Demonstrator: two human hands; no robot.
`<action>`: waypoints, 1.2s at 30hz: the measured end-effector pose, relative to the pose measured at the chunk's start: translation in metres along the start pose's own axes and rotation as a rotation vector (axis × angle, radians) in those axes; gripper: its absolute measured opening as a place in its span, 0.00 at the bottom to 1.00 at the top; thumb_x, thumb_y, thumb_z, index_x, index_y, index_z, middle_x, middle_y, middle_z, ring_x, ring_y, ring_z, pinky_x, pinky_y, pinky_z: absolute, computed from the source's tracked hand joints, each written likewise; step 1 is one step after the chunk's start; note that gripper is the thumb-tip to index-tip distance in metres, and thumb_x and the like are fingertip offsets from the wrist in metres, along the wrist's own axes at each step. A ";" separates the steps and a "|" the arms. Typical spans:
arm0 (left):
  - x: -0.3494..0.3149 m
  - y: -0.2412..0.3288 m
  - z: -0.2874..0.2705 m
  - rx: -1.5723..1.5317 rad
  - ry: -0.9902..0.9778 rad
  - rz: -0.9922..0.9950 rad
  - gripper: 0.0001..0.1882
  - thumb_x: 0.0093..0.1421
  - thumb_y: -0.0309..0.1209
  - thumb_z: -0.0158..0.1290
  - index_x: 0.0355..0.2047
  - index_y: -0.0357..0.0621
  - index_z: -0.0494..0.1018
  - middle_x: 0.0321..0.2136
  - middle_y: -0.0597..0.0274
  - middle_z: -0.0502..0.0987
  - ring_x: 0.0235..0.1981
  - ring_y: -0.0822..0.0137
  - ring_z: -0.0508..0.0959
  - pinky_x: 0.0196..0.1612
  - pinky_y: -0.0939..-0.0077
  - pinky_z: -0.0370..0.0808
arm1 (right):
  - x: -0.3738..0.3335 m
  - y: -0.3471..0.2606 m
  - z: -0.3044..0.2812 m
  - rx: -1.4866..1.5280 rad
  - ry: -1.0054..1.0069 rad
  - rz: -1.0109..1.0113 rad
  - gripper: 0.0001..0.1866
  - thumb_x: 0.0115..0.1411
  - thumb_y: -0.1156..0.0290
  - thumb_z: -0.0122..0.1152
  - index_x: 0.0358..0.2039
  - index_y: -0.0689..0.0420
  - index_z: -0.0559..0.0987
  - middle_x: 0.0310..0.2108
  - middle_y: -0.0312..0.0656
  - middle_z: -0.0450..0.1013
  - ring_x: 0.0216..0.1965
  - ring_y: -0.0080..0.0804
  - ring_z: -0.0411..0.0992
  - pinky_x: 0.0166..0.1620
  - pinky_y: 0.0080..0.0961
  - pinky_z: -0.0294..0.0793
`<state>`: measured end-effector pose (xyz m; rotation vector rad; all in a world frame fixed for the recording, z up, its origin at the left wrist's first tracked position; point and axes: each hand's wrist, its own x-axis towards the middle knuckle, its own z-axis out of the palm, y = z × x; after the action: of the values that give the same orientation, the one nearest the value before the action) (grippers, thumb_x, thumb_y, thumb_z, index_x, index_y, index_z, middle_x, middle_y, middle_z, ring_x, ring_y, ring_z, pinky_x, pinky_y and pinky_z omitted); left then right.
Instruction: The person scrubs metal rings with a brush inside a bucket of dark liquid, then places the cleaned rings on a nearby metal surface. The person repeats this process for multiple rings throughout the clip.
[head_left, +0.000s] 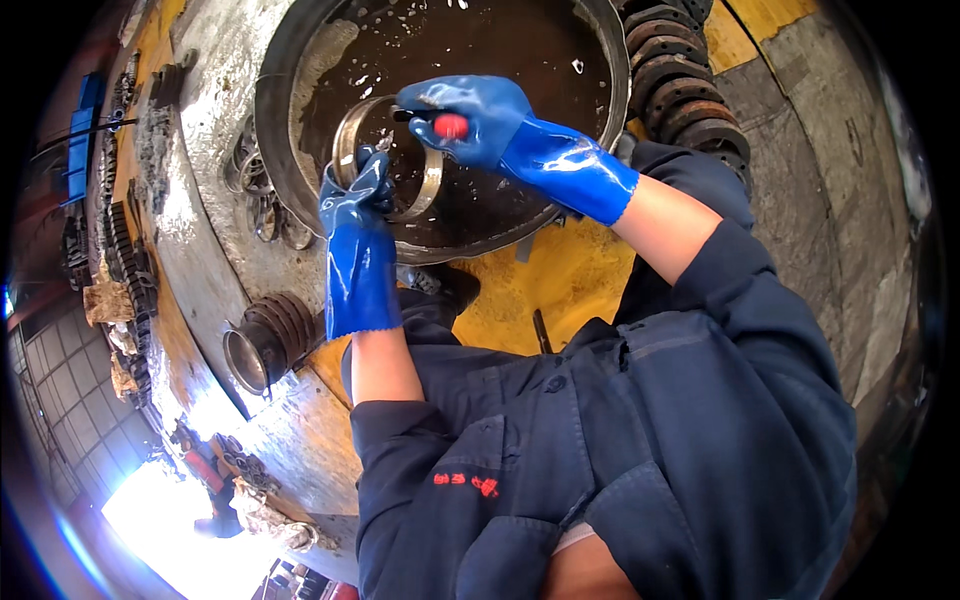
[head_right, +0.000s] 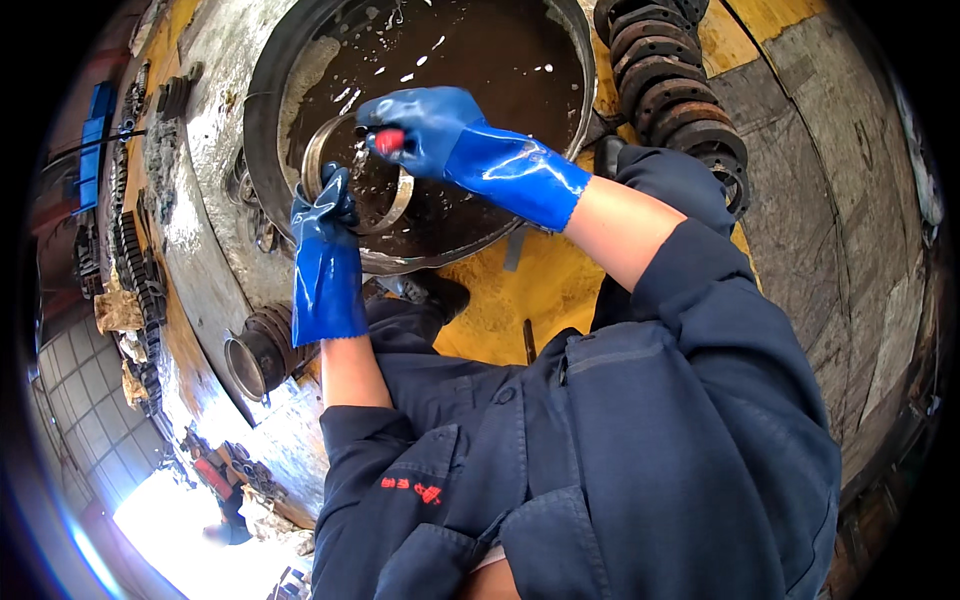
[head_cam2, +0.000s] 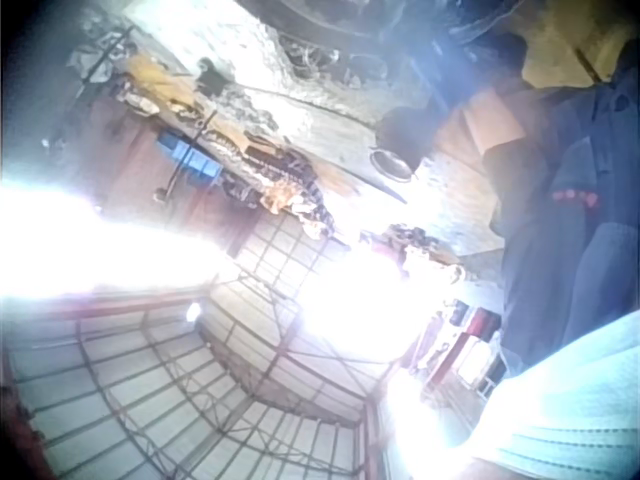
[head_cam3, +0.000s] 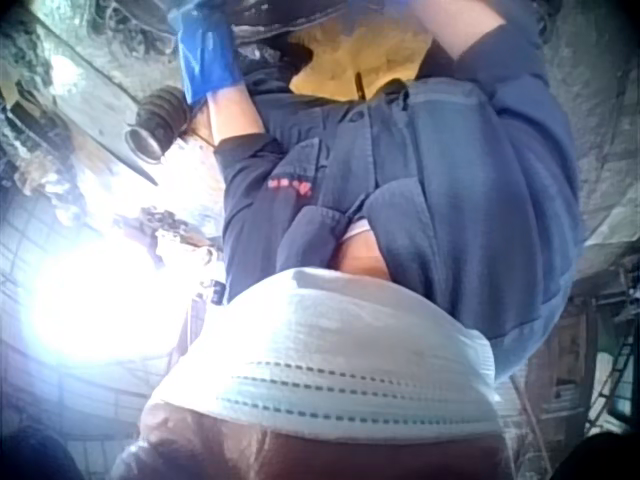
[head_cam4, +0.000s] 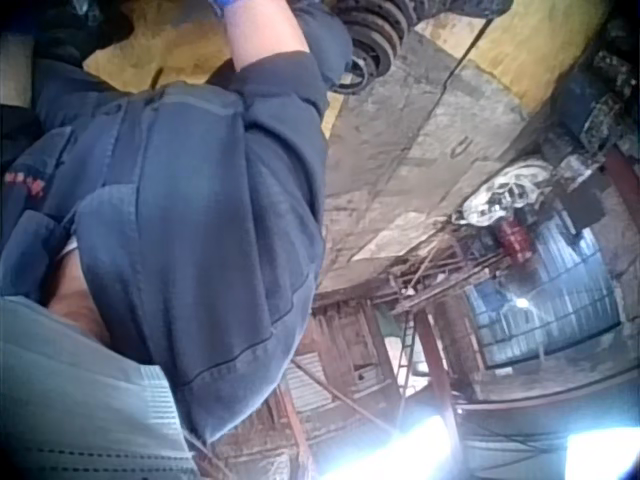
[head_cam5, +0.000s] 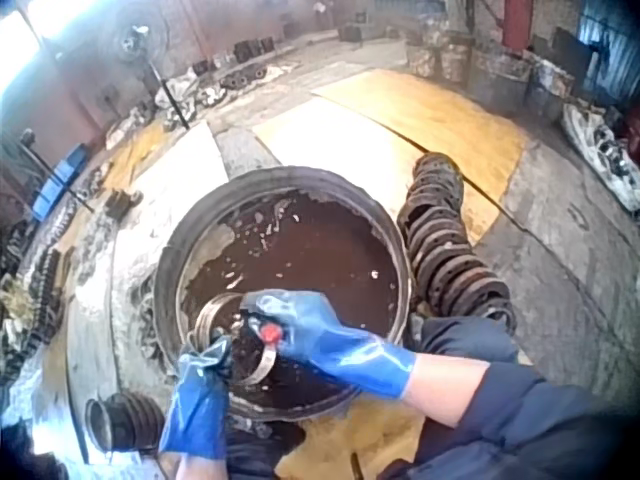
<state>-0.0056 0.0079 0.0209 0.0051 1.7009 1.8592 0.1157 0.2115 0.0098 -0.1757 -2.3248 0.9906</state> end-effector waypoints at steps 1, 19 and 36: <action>-0.001 -0.003 0.002 0.005 0.003 -0.017 0.14 0.59 0.21 0.68 0.44 0.46 0.81 0.26 0.67 0.80 0.19 0.74 0.72 0.20 0.79 0.62 | 0.005 0.001 0.000 -0.034 0.067 -0.230 0.17 0.65 0.63 0.70 0.54 0.49 0.85 0.48 0.43 0.84 0.43 0.43 0.84 0.49 0.37 0.85; -0.006 -0.001 0.019 -0.033 0.011 0.019 0.15 0.57 0.19 0.69 0.42 0.47 0.80 0.25 0.68 0.78 0.20 0.73 0.73 0.22 0.79 0.64 | -0.027 -0.014 0.008 0.885 -0.532 1.139 0.20 0.65 0.57 0.69 0.49 0.59 0.84 0.36 0.45 0.83 0.35 0.37 0.80 0.43 0.30 0.79; -0.006 0.023 0.013 -0.354 -0.085 -0.043 0.12 0.64 0.28 0.65 0.45 0.49 0.76 0.19 0.70 0.73 0.12 0.71 0.70 0.14 0.73 0.70 | -0.017 0.034 0.005 0.726 -0.035 0.875 0.16 0.72 0.61 0.61 0.52 0.56 0.84 0.43 0.39 0.82 0.42 0.30 0.78 0.48 0.27 0.76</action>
<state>-0.0051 0.0175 0.0461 -0.0937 1.2868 2.0721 0.1226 0.2271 -0.0244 -0.9106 -1.7290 2.1815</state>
